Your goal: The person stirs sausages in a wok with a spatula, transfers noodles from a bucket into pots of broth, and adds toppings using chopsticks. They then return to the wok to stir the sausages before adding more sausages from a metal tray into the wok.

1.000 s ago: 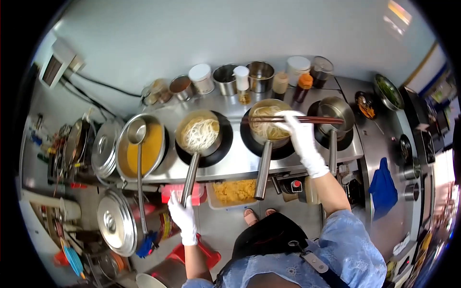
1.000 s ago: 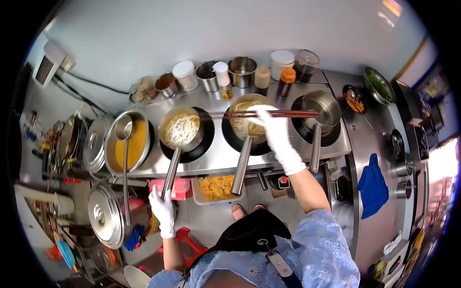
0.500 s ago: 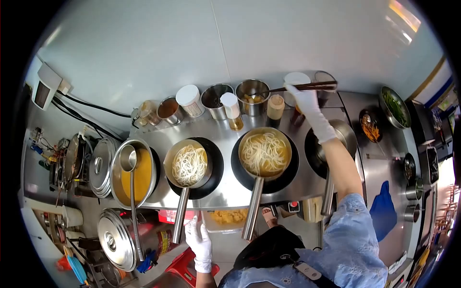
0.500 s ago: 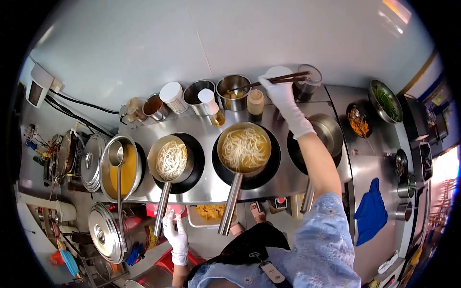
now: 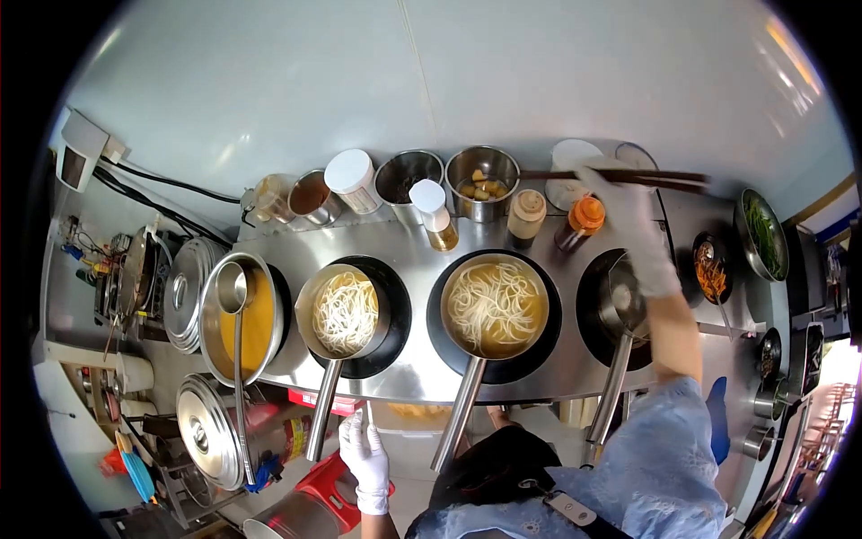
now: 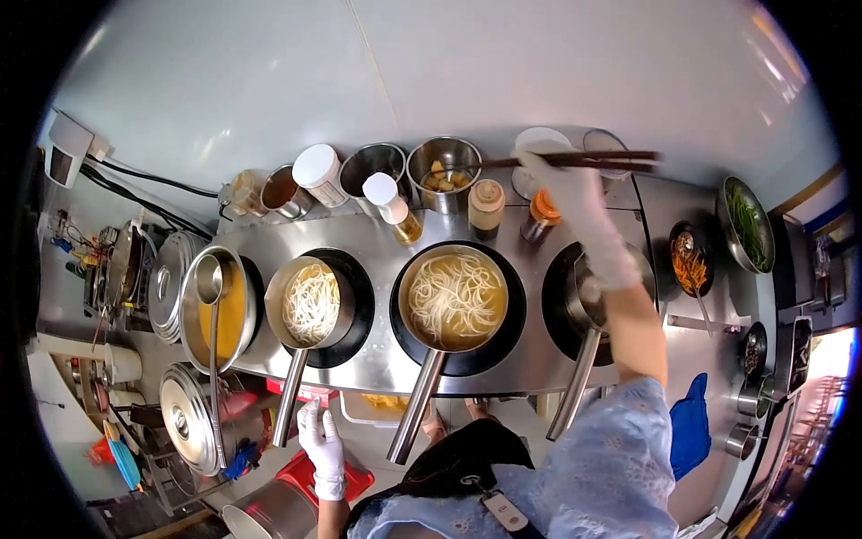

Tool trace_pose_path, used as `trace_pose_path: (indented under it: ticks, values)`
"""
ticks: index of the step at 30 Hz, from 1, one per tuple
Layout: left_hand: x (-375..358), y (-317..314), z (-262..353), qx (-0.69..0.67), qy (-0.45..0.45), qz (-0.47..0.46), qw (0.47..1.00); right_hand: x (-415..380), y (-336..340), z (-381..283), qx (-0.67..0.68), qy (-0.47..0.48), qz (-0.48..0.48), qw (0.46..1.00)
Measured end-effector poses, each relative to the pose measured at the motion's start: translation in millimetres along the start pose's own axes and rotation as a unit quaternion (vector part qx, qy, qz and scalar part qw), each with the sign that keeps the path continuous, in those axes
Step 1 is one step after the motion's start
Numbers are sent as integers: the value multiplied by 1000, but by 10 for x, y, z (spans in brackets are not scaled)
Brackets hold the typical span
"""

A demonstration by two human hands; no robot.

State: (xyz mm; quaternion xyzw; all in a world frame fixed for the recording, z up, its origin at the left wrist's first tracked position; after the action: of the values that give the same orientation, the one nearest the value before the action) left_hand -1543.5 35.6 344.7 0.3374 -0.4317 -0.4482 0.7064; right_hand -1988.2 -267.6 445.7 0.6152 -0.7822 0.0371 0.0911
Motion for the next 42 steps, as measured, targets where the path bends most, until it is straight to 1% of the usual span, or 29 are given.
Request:
trace_pose_path:
  ticks: [1,3,4,6,7,9,11,12,13,14,16,17,18,20,22,24,25,26,27,28,29,30,32,34,36,37,39,40,42]
  values:
    - [42,3,43,-5,-9,6,1000,-87,207,-193,-21,79,-23,996]
    - [68,-32,26,-10,-8,6,1000,-364,394,-503,74,25,-58,995]
    - [88,-52,31,-14,-12,8,1000,-457,401,-683,16,22,-105,994]
    - [141,-61,90,-12,-21,12,1000,-468,428,-715,57,32,-96,993]
    - [158,-71,107,-9,-26,11,1000,-409,407,-645,56,32,-93,994]
    - [181,-80,133,-6,-31,10,999,-119,379,-404,47,42,-14,998]
    - [184,-88,144,-12,-23,-2,1000,95,17,-297,-23,55,-9,998]
    - [184,-67,163,-9,-24,-2,1000,353,-107,98,-76,50,-36,995]
    - [179,-43,184,-5,-23,0,1000,522,-252,442,-72,-17,-56,996]
    - [168,-24,179,0,-22,2,1000,519,-468,300,-71,93,-81,990]
    - [105,-20,90,16,-11,-3,1000,673,-661,688,-69,64,-123,988]
    - [80,-12,43,10,6,-7,1000,684,-698,751,-68,63,-125,988]
    - [46,-7,-3,3,24,-10,1000,693,-708,787,-76,73,-114,988]
    - [5,3,-49,12,25,-7,1000,673,-724,761,-84,84,-108,987]
    - [-13,7,-61,12,25,-4,1000,638,-563,644,-70,80,-57,993]
    - [-6,18,-59,2,22,5,1000,503,-265,304,-144,90,27,985]
    - [-6,49,-65,-3,19,13,1000,432,-63,153,-111,119,72,984]
    - [19,75,-54,15,7,15,1000,160,25,-295,-147,146,101,973]
    - [35,92,-74,0,14,9,1000,-14,101,-460,-92,62,108,988]
    - [27,108,-100,-15,23,1,1000,-118,191,-511,-46,75,84,993]
    - [18,133,-115,-11,21,1,1000,-287,80,-679,96,107,60,988]
    - [17,144,-135,-11,15,2,1000,-395,-36,-718,180,93,-8,979]
    - [-11,155,-183,-18,-4,8,1000,-723,-541,-804,116,61,-56,990]
    - [-59,200,-221,-18,-23,27,999,-1021,-1128,-657,98,-30,-105,989]
    - [-108,270,-254,-32,-37,23,999,-1179,-1638,-271,142,22,-164,976]
    - [-133,300,-277,-37,-44,20,998,-1243,-1809,-49,149,1,-173,974]
    - [-177,374,-341,-49,-50,12,997,-1405,-1875,28,178,-35,-161,970]
    - [-209,401,-395,-54,-61,8,997,-1492,-1760,-146,184,-7,-151,971]
    - [-279,456,-512,-52,-73,25,996,-1686,-1387,-554,237,12,-86,968]
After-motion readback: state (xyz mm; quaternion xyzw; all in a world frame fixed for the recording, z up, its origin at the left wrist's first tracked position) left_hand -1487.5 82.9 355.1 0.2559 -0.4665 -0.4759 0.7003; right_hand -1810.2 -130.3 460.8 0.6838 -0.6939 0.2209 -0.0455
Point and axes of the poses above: each hand's wrist, its own x-axis towards the middle knuckle, its own y-axis out of the back of the hand, z = x × y, the point moved 8 cm from there along x, towards the middle knuckle, and after that the axes turned 8 degrees about x, right-handed, at the moved point
